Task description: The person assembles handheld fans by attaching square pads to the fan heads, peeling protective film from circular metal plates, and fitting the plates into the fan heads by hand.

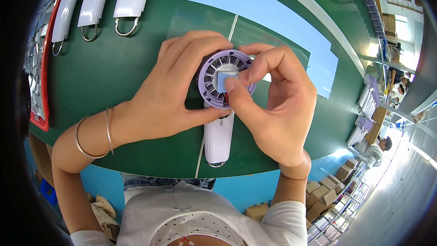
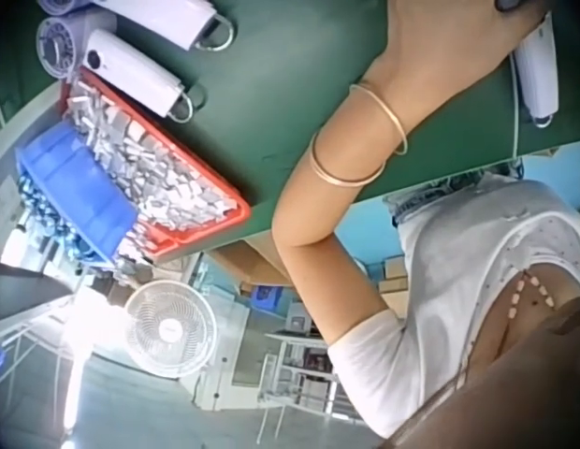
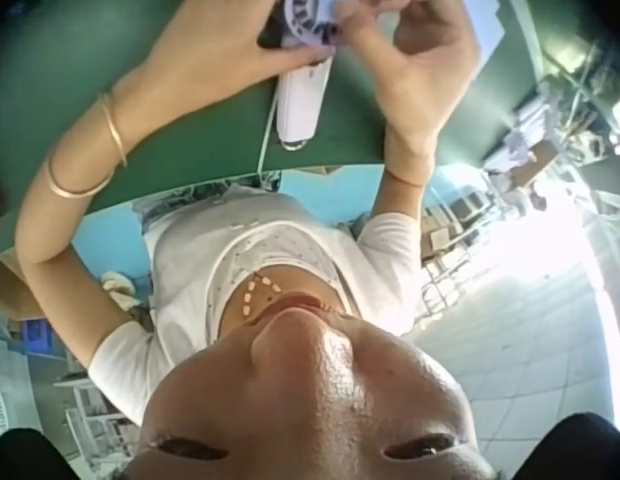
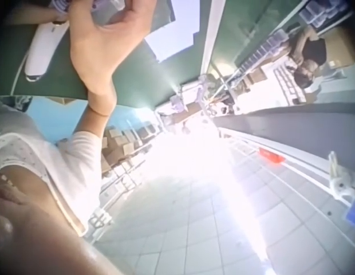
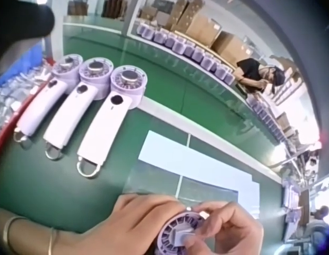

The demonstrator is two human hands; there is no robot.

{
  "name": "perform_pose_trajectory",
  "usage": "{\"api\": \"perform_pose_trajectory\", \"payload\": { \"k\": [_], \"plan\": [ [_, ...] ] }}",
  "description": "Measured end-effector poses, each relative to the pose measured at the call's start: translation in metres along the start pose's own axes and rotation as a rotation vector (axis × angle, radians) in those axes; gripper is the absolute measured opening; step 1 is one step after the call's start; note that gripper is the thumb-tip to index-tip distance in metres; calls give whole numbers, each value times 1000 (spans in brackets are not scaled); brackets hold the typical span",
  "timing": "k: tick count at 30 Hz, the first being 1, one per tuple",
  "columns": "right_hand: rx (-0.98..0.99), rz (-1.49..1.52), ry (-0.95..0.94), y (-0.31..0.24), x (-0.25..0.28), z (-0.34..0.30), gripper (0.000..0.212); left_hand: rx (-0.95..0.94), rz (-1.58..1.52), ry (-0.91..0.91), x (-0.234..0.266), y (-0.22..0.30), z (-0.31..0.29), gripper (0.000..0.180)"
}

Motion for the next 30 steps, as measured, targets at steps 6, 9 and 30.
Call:
{"api": "perform_pose_trajectory", "payload": {
  "k": [6,9,30],
  "plan": [
    [-3,27,15,0,-1,0,24,6,16,5,1,1,0,79],
    [3,22,9,0,0,0,24,8,10,-6,1,1,0,79],
    [-1,21,15,0,-3,0,24,8,10,1,1,-1,-2,80]
  ]
}}
Point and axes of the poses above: each hand's wrist, its own z-axis towards the middle knuckle, its own x-axis out of the back of the hand, y = z × x, the point moved 3 cm from there along z, towards the middle knuckle, and after that the axes turned 6 degrees about -y, right-handed, at the moved point
